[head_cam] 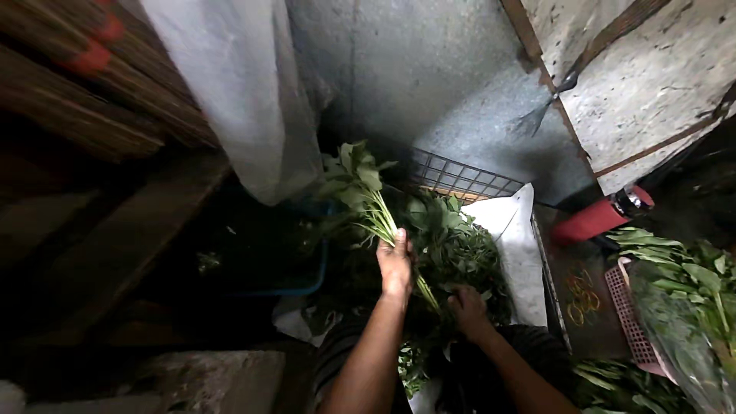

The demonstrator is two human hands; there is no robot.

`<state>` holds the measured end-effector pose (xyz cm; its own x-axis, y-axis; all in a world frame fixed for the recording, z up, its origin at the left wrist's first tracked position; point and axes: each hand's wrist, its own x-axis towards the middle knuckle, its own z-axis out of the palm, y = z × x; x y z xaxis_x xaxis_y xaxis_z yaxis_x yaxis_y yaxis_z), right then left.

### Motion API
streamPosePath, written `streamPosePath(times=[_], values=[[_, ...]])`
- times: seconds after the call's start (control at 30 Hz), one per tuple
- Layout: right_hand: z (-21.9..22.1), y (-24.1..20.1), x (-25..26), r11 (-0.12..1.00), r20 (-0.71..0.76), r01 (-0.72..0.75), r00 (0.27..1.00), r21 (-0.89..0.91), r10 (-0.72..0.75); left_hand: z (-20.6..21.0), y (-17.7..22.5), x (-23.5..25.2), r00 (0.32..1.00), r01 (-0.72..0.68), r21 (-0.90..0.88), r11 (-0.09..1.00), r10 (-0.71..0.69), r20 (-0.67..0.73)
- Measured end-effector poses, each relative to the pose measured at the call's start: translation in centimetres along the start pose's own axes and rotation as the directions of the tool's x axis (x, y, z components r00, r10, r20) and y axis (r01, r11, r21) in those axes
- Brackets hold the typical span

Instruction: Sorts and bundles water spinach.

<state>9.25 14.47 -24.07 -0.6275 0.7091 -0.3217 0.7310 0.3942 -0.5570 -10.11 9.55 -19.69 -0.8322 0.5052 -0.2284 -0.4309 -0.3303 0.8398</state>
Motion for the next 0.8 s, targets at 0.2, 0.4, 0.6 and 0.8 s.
streamPosePath(times=[0.2, 0.4, 0.6, 0.8], values=[[0.0, -3.2, 1.9, 0.871, -0.333, 0.453, 0.864, 0.192, -0.377, 2.6, -3.9, -2.9, 0.985, -0.089, 0.137, 0.987, 0.066, 0.160], [-2.6, -2.7, 0.2, 0.970, -0.220, 0.204, 0.960, 0.130, -0.173, 3.6, -5.0, -5.1, 0.916, 0.084, 0.171, 0.982, -0.144, 0.374], [-8.5, -1.1, -0.4, 0.990, -0.044, 0.016, 0.999, -0.139, -0.022, 2.7, -3.2, -5.8, 0.787, -0.222, 0.774, 0.593, -0.360, 0.502], [-11.9, -2.9, -1.6, 0.753, 0.108, 0.191, 0.981, -0.630, -0.159, 1.7, -2.7, -5.5, 0.532, -0.820, 0.485, 0.303, 0.094, 0.842]])
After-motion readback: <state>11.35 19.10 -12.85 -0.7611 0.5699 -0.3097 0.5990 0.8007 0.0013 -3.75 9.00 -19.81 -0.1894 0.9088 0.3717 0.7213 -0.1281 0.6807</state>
